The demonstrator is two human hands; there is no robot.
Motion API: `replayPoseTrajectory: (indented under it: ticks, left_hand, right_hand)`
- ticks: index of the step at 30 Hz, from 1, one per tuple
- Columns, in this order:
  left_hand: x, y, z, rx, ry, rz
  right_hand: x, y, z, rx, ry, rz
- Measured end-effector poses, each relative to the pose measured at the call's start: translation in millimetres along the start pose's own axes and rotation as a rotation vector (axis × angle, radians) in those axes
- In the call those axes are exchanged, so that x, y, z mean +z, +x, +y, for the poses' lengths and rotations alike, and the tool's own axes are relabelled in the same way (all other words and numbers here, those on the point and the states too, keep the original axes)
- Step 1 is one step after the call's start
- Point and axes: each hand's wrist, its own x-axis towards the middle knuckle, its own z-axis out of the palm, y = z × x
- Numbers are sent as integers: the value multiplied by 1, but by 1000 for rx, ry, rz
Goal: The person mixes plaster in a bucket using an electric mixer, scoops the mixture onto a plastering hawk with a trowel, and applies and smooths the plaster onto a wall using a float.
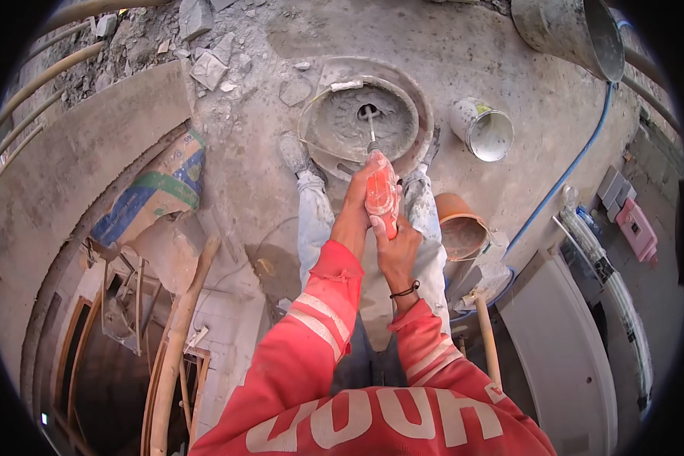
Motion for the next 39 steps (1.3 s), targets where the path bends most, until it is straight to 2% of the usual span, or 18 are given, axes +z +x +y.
replayPoseTrajectory:
  ticks: [20,23,32,39]
  left_hand:
    - [-33,-12,18,-1,-67,-72]
    - [-36,-18,10,12,-86,-30]
    - [-45,-21,-4,13,-97,-46]
    - [-47,-19,-11,36,-100,-17]
  right_hand:
    - [27,-9,-9,-74,-33,-60]
    - [27,-13,-9,18,-39,-94]
    - [17,-18,-7,43,-64,-182]
    - [16,-24,7,24,-72,-157]
